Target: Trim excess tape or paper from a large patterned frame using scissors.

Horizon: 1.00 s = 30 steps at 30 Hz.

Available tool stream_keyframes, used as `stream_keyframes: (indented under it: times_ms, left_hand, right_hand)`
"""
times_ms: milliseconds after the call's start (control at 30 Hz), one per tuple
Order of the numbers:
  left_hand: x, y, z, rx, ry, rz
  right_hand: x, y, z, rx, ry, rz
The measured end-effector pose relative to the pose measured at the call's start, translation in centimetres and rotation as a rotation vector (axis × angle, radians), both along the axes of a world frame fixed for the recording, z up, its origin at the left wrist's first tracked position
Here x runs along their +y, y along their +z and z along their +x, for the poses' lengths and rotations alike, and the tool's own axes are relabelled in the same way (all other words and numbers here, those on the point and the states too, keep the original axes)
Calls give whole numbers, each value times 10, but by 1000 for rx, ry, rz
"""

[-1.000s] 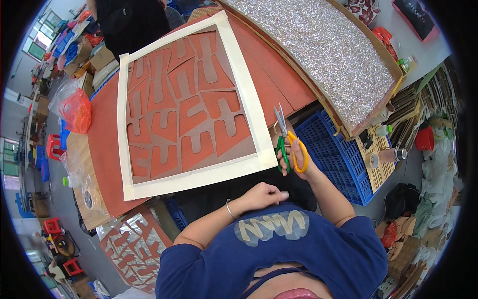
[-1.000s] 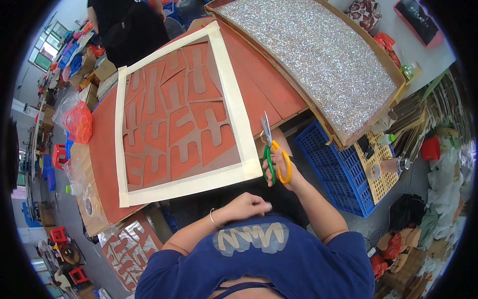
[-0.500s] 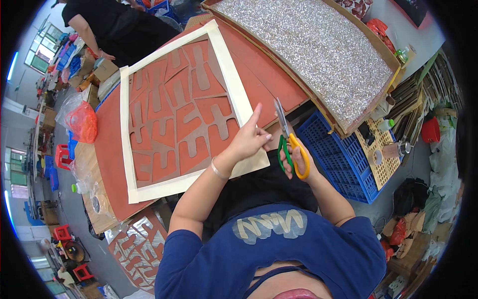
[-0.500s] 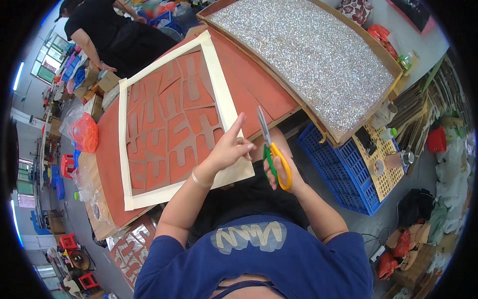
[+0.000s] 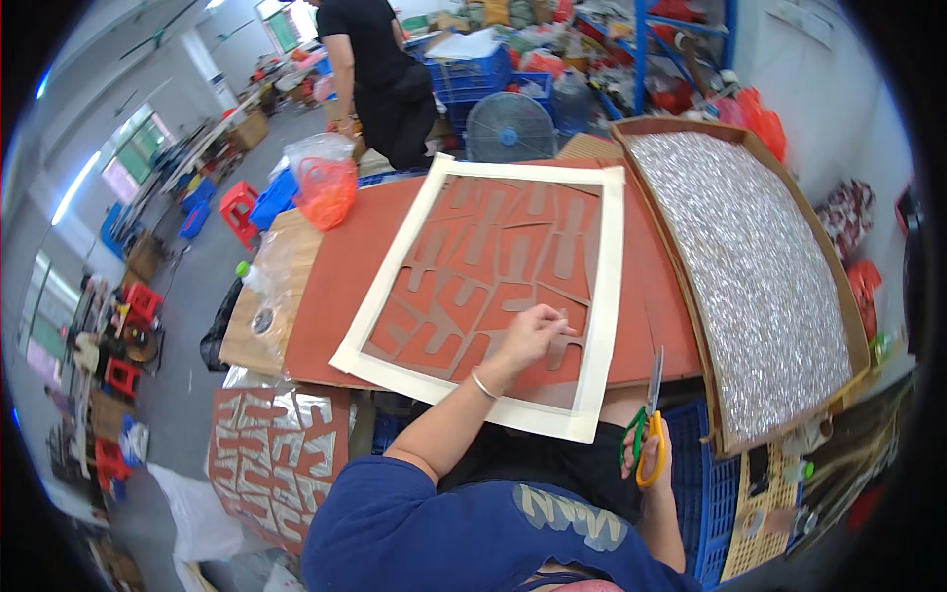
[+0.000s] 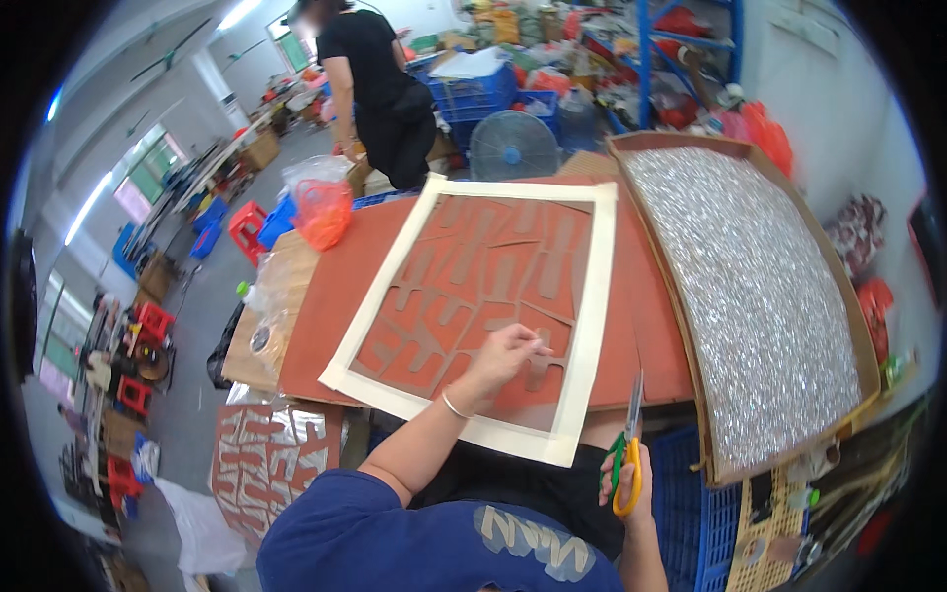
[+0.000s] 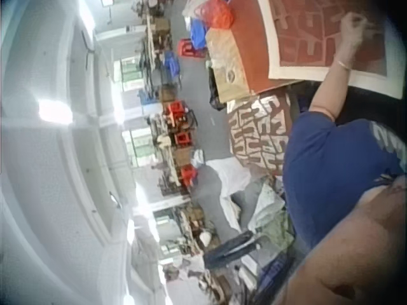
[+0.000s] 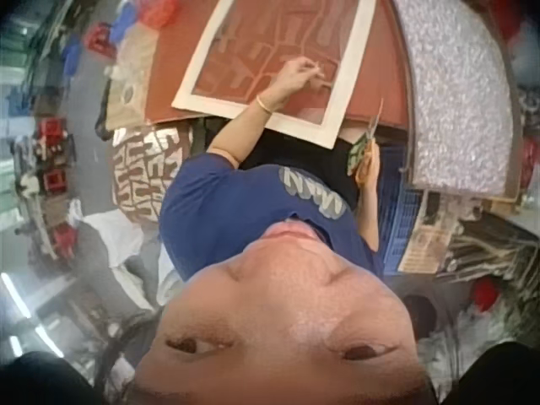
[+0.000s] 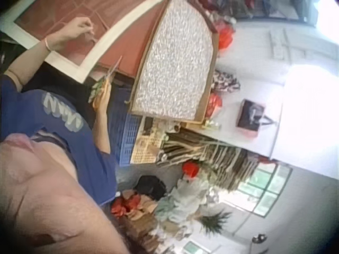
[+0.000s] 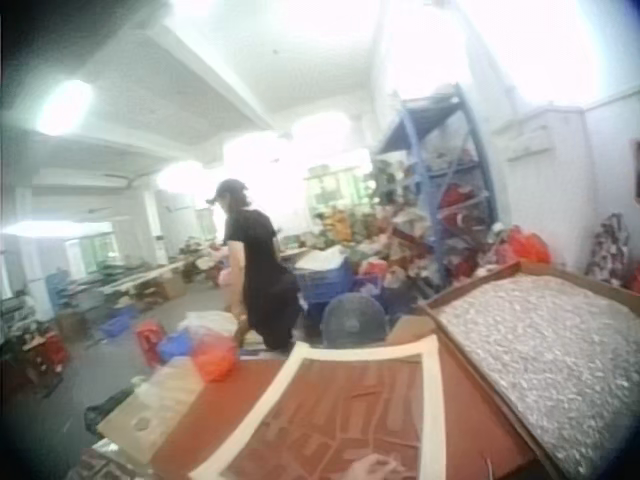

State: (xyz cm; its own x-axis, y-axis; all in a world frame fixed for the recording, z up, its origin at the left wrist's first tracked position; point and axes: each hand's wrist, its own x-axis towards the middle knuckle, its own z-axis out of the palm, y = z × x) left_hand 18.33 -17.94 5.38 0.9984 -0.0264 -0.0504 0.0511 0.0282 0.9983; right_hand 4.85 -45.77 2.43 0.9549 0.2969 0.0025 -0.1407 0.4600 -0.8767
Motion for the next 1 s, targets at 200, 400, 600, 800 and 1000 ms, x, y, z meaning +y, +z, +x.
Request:
stream_keyframes:
  times_ms: [200, 400, 600, 800, 1000]
  left_hand:
    - [131, -5, -19, 148, 454, 114]
    - [130, 22, -60, 150, 481, 29]
    - [103, 35, -87, 248, 373, -293]
    - [20, 59, -75, 267, 75, -961]
    - [-43, 35, -66, 422, -164, -1196]
  right_hand:
    - [9, 33, 41, -7, -34, -494]
    - [5, 12, 146, -551, -442, -1254]
    - [-4, 3, 189, -636, -393, -1756]
    - [78, 52, 121, -497, -114, -432]
    - [100, 61, 83, -1008, -442, -652]
